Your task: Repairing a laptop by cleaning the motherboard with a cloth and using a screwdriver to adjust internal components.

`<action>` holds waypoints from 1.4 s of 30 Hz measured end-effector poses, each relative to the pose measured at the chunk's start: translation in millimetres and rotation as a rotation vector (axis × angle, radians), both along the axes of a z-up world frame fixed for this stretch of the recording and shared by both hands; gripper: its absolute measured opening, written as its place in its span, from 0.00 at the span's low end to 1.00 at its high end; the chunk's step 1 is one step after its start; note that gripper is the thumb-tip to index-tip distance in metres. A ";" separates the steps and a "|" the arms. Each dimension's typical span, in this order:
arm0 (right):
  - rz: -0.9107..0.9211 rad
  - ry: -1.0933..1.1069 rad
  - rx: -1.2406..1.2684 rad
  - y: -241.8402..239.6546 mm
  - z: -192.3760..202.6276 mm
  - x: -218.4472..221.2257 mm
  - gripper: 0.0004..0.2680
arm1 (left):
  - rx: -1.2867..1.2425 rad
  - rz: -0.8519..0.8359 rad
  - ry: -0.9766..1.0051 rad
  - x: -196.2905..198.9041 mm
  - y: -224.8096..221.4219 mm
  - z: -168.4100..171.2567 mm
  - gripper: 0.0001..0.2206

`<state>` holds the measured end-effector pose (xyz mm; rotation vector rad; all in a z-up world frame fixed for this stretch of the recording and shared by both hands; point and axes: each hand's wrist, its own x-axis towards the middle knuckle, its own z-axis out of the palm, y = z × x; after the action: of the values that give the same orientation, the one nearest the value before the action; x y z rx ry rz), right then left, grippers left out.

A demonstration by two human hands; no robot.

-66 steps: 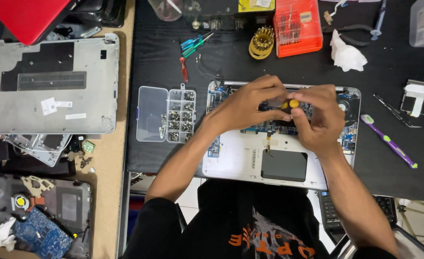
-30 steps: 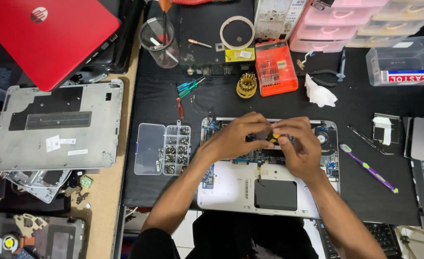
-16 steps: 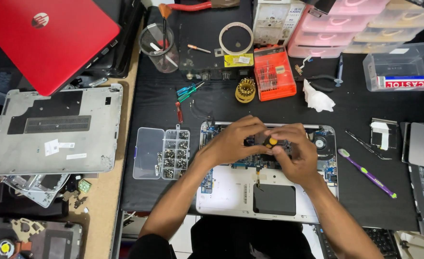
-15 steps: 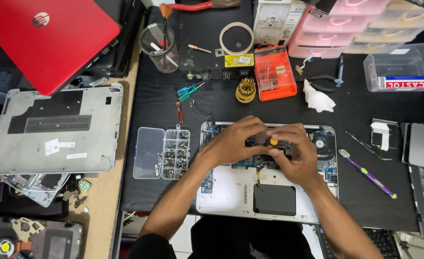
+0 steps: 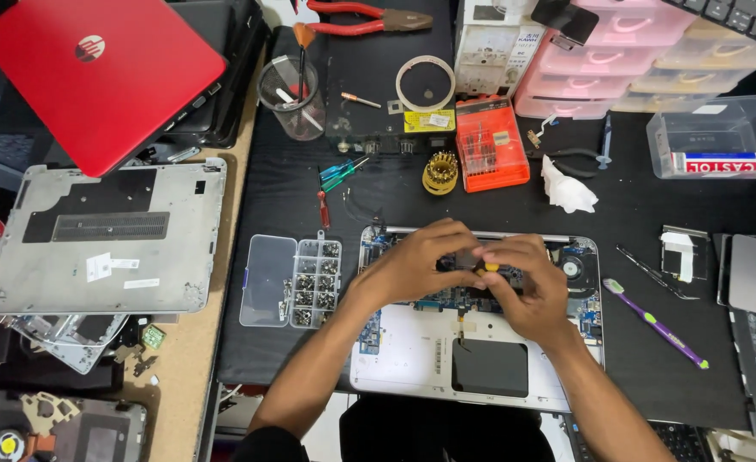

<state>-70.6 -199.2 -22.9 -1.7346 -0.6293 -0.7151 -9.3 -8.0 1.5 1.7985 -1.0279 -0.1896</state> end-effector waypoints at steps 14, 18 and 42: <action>-0.080 0.033 -0.138 -7.4 -5.7 3.2 0.14 | 0.264 0.002 -0.129 5.0 7.5 4.9 0.07; -0.080 0.133 -0.025 -18.1 -21.9 0.8 0.17 | 0.251 0.008 -0.117 7.7 9.3 2.6 0.06; -0.180 0.095 0.241 -22.2 -16.9 5.9 0.17 | 0.098 0.064 -0.088 3.7 2.0 -4.3 0.06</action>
<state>-64.7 -221.4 -39.8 -1.6022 -0.3099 -0.7945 -5.6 -6.0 -2.8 1.9403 -1.0361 -0.1239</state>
